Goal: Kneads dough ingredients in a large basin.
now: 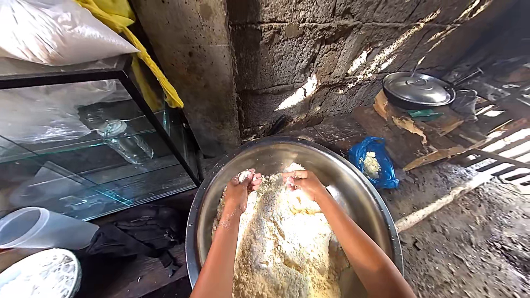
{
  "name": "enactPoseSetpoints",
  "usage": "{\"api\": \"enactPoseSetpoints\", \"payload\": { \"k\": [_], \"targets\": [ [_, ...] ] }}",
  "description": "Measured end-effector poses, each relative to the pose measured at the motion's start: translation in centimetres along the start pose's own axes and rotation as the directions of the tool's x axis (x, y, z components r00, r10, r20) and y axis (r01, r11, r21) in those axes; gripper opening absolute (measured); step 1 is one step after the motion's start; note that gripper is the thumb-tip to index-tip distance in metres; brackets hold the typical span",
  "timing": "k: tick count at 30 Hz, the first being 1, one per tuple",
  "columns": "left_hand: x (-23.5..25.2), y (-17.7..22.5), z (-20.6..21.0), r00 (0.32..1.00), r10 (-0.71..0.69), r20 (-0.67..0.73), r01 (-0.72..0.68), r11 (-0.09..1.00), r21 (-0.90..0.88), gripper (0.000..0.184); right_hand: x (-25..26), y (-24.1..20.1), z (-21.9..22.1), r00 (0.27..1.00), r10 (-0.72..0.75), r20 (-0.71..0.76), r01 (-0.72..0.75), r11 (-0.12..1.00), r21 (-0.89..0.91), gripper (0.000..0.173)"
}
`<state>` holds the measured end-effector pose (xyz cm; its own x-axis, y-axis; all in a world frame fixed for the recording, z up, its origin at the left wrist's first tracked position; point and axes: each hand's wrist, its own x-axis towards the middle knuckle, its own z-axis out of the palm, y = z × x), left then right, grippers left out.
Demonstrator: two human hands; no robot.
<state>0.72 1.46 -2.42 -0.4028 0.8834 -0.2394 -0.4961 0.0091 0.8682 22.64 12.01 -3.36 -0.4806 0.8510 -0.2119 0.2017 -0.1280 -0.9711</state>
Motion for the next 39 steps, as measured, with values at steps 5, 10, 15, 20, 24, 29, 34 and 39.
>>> {"api": "enactPoseSetpoints", "payload": {
  "k": [5, 10, 15, 20, 24, 29, 34, 39],
  "targets": [
    [0.2, -0.3, 0.2, 0.999, -0.017, -0.032, 0.018, 1.0, 0.016, 0.034, -0.3, 0.2, 0.7, 0.973, 0.057, -0.222, -0.074, 0.995, -0.067, 0.029],
    [-0.2, -0.1, -0.1, 0.99, -0.106, 0.09, 0.088, 0.979, 0.184, 0.029, 0.5, 0.5, 0.7, 0.982, 0.046, -0.184, -0.081, 0.978, -0.19, 0.033],
    [-0.6, 0.0, 0.6, 0.992, -0.076, 0.1, 0.055, 0.979, 0.198, 0.018, 0.2, 0.3, 1.2, 0.998, -0.009, -0.058, -0.03, 0.775, -0.632, 0.024],
    [-0.4, -0.7, 0.7, 0.997, -0.067, 0.037, 0.058, 0.974, 0.219, 0.047, 1.0, 2.1, 0.7, 0.989, -0.146, 0.008, 0.096, 0.605, -0.79, 0.035],
    [-0.1, -1.5, 1.2, 0.997, -0.058, 0.043, 0.048, 0.977, 0.209, 0.026, -0.1, 4.5, 0.9, 0.975, 0.029, 0.222, 0.186, 0.445, -0.876, 0.055],
    [-0.4, -4.1, 2.2, 0.963, 0.043, 0.266, -0.121, 0.951, 0.284, 0.044, -2.7, 5.2, 1.7, 0.988, 0.15, -0.034, -0.154, 0.956, -0.249, 0.019],
    [-1.8, -7.6, 4.6, 0.982, 0.052, 0.181, -0.071, 0.992, 0.104, 0.045, -6.4, 1.8, 9.1, 0.965, -0.003, -0.264, 0.1, 0.929, 0.357, 0.028],
    [-5.3, -3.1, 6.1, 0.953, -0.302, 0.026, 0.303, 0.945, -0.122, 0.044, -8.3, -1.8, 12.6, 0.974, -0.17, -0.147, 0.097, 0.907, -0.41, 0.067]
  ]
}}
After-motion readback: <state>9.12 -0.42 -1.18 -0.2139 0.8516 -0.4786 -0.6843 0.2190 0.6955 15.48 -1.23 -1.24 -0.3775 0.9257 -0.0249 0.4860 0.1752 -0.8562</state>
